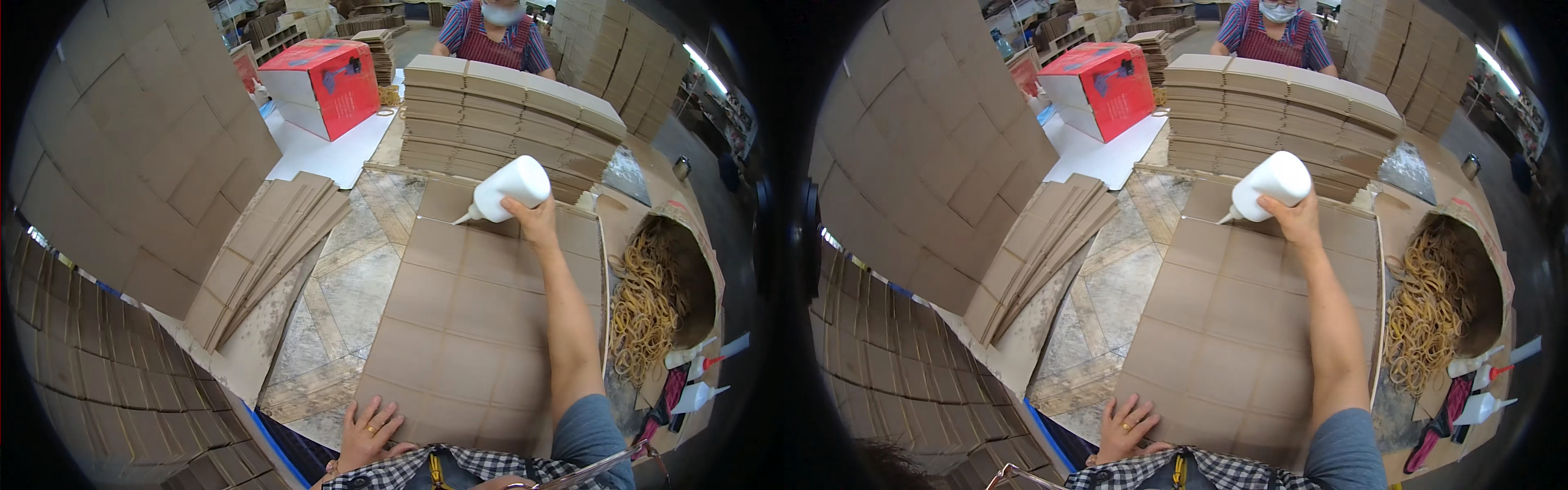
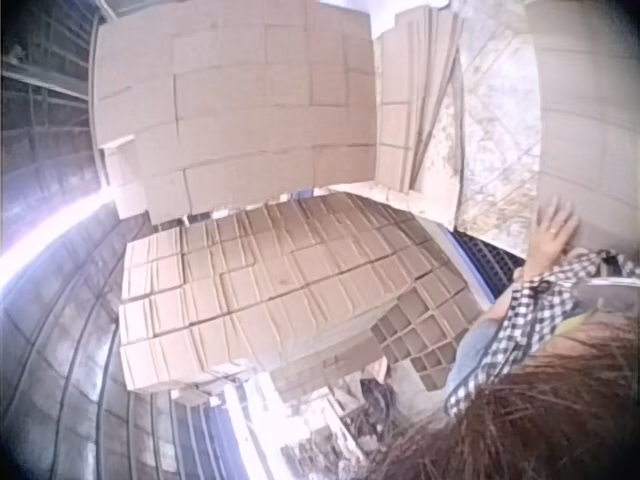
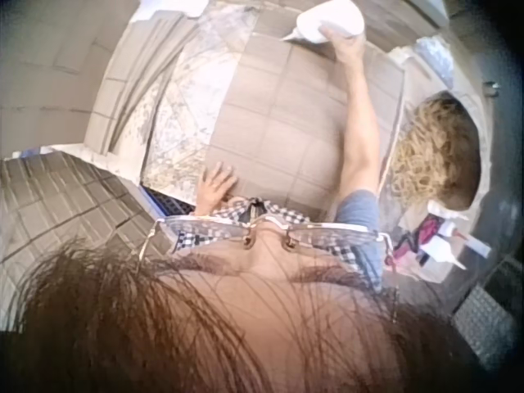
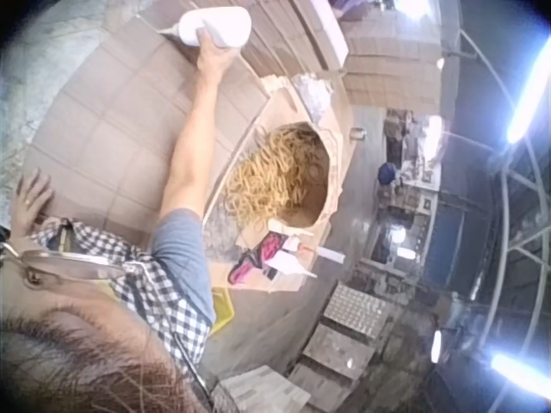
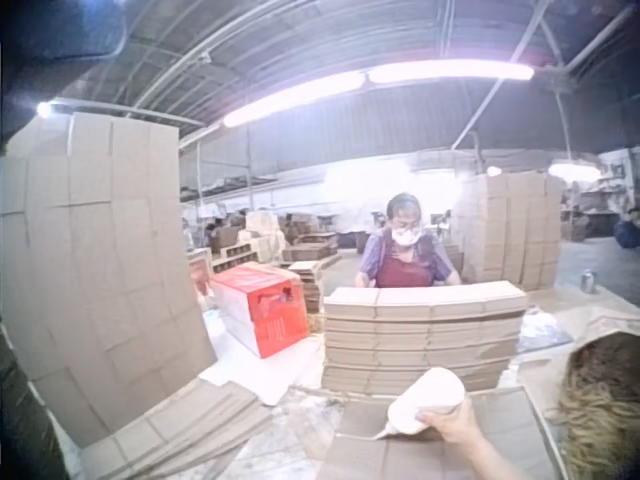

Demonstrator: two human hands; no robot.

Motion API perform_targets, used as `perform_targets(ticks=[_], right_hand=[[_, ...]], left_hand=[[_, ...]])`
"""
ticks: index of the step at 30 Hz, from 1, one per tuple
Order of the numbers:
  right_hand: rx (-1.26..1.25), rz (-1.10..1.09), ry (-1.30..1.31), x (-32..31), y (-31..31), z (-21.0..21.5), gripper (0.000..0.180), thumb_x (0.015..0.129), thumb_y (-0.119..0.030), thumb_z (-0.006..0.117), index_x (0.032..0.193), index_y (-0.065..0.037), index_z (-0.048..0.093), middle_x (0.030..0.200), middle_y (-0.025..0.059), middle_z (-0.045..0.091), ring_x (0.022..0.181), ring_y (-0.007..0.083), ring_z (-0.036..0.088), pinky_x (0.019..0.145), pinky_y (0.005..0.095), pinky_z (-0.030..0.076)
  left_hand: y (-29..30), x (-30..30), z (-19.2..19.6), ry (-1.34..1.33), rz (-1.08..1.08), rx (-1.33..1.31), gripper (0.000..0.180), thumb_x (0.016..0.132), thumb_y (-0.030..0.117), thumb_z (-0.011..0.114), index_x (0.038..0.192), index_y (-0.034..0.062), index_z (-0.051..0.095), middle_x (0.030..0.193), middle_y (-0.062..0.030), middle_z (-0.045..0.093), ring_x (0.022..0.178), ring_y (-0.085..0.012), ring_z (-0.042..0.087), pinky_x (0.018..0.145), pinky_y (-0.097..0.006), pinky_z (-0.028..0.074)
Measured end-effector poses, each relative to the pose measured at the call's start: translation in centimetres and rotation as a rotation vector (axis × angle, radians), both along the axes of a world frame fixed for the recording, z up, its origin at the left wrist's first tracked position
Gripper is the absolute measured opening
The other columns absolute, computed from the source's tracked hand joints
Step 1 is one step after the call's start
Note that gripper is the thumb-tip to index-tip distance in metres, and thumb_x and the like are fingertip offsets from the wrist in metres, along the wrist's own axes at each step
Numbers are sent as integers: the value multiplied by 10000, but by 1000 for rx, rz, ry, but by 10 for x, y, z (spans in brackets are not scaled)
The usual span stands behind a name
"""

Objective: The recorder assembles small cardboard boxes and applies adhesive to a large cardboard sheet.

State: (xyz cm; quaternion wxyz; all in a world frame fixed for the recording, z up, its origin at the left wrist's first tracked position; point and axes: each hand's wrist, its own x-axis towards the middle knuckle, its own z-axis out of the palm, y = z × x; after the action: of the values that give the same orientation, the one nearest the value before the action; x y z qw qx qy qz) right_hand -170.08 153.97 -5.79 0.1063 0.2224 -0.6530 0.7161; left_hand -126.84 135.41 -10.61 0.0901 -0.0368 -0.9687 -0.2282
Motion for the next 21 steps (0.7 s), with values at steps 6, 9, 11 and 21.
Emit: perform_targets(ticks=[6,9,11,21], right_hand=[[29,-139,-31,11,80,8,452,682,-77,790,1073,12,581,949,90,649,859,163,624,766,299,511],[58,-156,-87,17,126,14,432,694,-85,783,1068,14,592,945,87,652,844,159,623,748,293,510],[79,-198,-78,19,155,15,409,706,-79,773,1062,18,597,943,82,654,837,158,624,736,285,507],[207,-452,-7,34,280,22,453,716,-103,782,1098,18,571,984,81,639,880,155,603,792,295,474]], left_hand=[[1,0,-1,20,7,3,553,606,492,799,1014,145,661,1223,-35,574,1240,-277,443,995,-562,267],[3,-1,1,18,10,3,548,607,489,800,1006,141,662,1205,-40,581,1237,-278,441,1002,-557,261],[3,-1,3,13,18,-2,545,610,491,798,1002,138,663,1193,-42,586,1231,-281,444,1004,-558,257],[2,-1,3,43,-9,-27,536,633,500,778,996,123,662,1175,-59,591,1221,-302,447,1005,-569,251]])
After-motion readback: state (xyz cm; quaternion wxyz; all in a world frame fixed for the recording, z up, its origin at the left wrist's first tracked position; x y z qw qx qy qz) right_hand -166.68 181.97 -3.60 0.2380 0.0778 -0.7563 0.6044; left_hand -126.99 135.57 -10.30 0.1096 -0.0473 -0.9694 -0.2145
